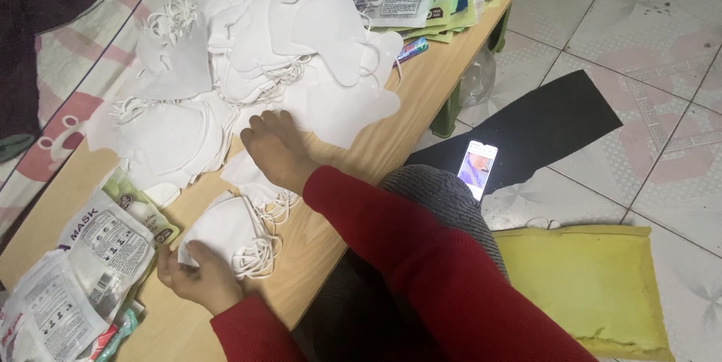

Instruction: The person repeatedly picks up white face masks from a pile on a wooden table, folds them by hand, and places them into a growing stack. The person handles the masks one at a time, adjusting the ear loops and aligning the edges before stacking.

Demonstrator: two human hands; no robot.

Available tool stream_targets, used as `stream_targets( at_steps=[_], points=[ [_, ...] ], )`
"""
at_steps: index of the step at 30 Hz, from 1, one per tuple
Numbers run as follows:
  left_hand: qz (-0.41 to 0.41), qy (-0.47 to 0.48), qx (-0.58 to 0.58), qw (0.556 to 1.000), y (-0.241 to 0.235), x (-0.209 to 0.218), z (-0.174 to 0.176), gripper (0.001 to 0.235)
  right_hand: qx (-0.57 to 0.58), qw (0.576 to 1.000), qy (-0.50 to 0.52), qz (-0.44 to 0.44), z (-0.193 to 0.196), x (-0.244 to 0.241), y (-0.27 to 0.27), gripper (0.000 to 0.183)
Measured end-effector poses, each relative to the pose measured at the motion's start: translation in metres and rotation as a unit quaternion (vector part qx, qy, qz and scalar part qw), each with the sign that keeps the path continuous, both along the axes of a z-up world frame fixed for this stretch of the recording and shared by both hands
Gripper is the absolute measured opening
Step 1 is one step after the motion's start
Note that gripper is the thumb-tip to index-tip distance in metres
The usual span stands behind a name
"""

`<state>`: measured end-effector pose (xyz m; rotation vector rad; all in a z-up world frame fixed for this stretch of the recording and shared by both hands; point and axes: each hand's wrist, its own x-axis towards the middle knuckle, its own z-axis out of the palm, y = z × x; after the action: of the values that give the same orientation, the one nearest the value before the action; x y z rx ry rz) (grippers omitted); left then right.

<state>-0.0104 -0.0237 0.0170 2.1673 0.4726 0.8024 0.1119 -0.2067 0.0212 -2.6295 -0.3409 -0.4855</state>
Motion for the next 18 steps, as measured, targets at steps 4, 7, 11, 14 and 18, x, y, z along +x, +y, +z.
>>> stream_targets(
  at_steps=[4, 7, 11, 14, 18],
  points=[
    [0.003, -0.007, 0.014, 1.000, -0.002, -0.002, 0.001, 0.018, 0.065, 0.997, 0.041, 0.029, 0.010, -0.006, -0.001, 0.006],
    [-0.006, -0.064, 0.022, 0.998, -0.003, -0.003, 0.006, 0.032, 0.173, 0.978, 0.106, 0.058, 0.020, -0.004, -0.002, 0.025],
    [0.017, -0.043, -0.158, 0.986, 0.012, 0.001, 0.002, 0.026, 0.363, 0.913, 0.168, 0.079, 0.032, 0.002, -0.001, 0.032],
    [-0.016, -0.008, -0.291, 0.957, 0.015, -0.001, 0.008, 0.039, 0.450, 0.855, 0.227, 0.123, 0.039, -0.001, 0.006, 0.043],
    [-0.151, 0.007, -0.432, 0.889, 0.028, -0.005, 0.001, 0.034, 0.383, 0.848, 0.309, 0.195, 0.037, -0.017, 0.022, 0.046]
  ],
)
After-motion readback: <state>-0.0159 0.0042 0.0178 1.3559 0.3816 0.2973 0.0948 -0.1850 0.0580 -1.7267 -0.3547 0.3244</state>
